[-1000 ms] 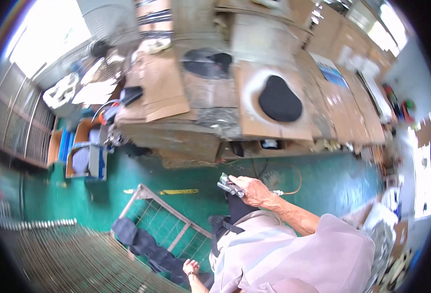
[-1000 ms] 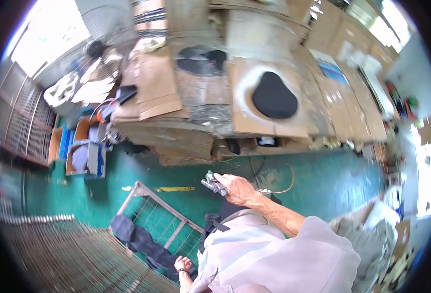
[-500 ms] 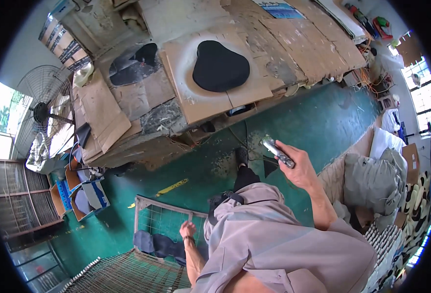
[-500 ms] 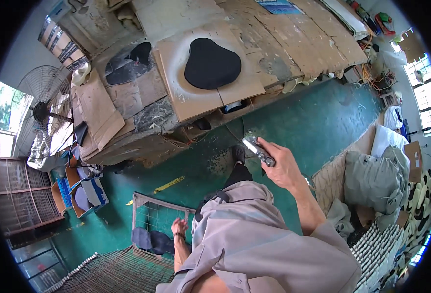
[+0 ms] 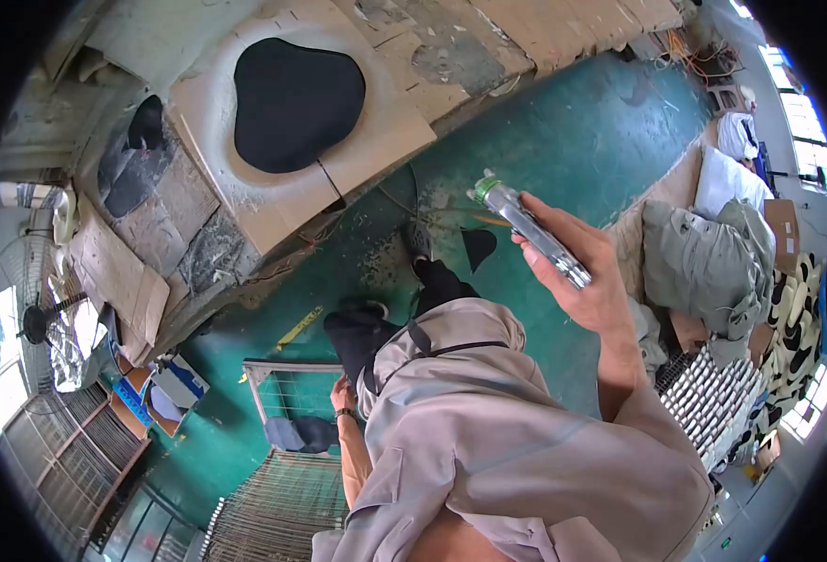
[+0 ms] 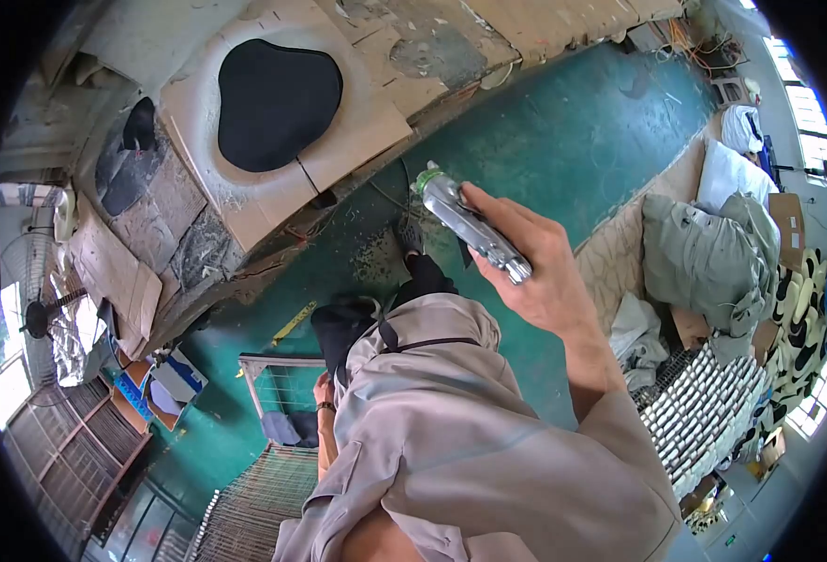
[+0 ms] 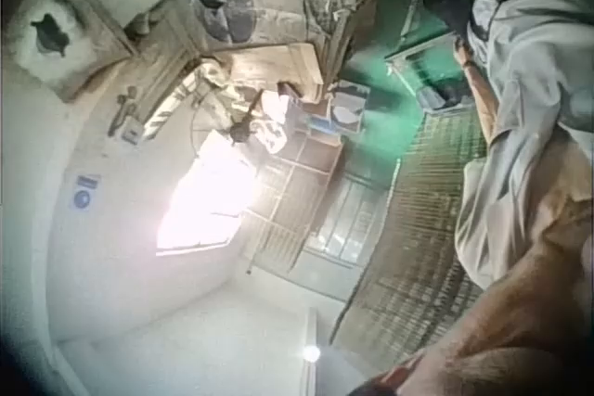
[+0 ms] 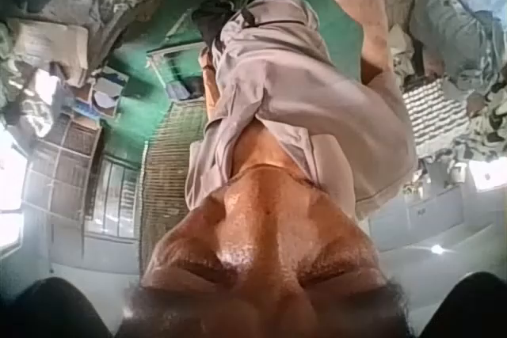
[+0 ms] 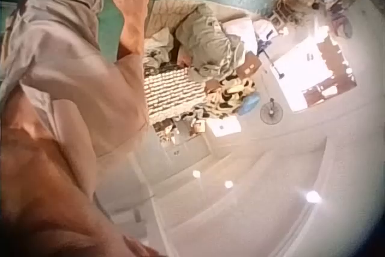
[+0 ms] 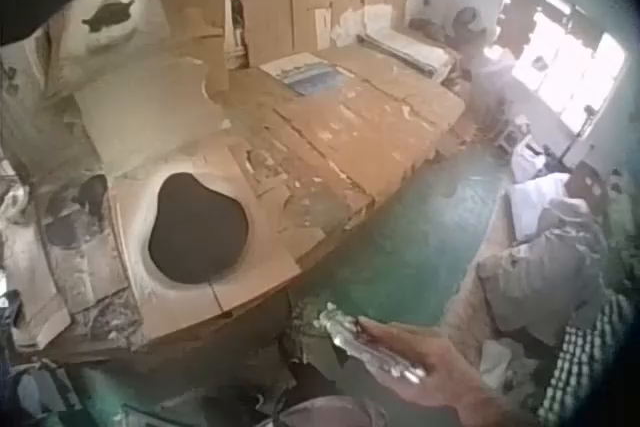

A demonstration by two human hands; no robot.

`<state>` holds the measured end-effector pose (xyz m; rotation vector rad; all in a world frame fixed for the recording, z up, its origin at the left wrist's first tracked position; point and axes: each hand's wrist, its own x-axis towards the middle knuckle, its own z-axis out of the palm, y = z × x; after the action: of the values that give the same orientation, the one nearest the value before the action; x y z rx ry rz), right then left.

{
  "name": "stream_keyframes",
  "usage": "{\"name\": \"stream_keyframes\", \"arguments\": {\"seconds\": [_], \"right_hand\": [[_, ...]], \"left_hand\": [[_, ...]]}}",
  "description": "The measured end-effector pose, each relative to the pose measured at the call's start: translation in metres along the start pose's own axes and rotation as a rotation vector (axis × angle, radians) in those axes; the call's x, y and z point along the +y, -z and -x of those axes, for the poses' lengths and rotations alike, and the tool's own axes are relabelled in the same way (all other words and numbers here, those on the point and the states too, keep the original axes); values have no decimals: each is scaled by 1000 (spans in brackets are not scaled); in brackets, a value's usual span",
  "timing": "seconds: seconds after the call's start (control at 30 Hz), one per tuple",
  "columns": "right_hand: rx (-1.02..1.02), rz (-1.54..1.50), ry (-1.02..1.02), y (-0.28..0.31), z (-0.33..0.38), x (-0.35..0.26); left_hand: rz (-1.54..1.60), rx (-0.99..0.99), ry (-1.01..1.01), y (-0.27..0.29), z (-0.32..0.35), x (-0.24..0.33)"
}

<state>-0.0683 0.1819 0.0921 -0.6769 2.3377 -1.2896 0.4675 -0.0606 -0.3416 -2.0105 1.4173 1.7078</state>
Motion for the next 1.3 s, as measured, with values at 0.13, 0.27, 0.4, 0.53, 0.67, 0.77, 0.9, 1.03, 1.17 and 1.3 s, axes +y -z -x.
{"name": "stream_keyframes", "arguments": {"seconds": [0.13, 0.27, 0.4, 0.53, 0.67, 0.77, 0.9, 1.03, 1.17, 1.3], "right_hand": [[10, 109, 75, 18, -2, 10], [-119, 73, 55, 15, 7, -1], [-206, 88, 68, 15, 5, -19], [-263, 126, 116, 11, -9, -36], [-215, 148, 170, 0, -33, -50], [-152, 169, 207, -4, -51, -66], [-91, 210, 190, -4, -55, -70], [-173, 230, 149, -3, -47, -69], [-230, 219, 118, -2, -49, -66], [-119, 191, 139, -3, -60, -74]], "left_hand": [[-158, -121, -43, -14, -2, 16], [6, -139, 176, -3, -14, 47], [160, -30, 46, -1, -37, 120], [143, -63, -209, -20, -41, 182], [172, -71, -201, -30, -40, 179], [225, -62, -76, -26, -42, 130], [207, -39, 206, -30, -25, 67], [216, -34, 377, -38, -4, 36], [267, 10, 379, -40, -4, 33], [368, -35, 279, -45, -25, 59]]}}
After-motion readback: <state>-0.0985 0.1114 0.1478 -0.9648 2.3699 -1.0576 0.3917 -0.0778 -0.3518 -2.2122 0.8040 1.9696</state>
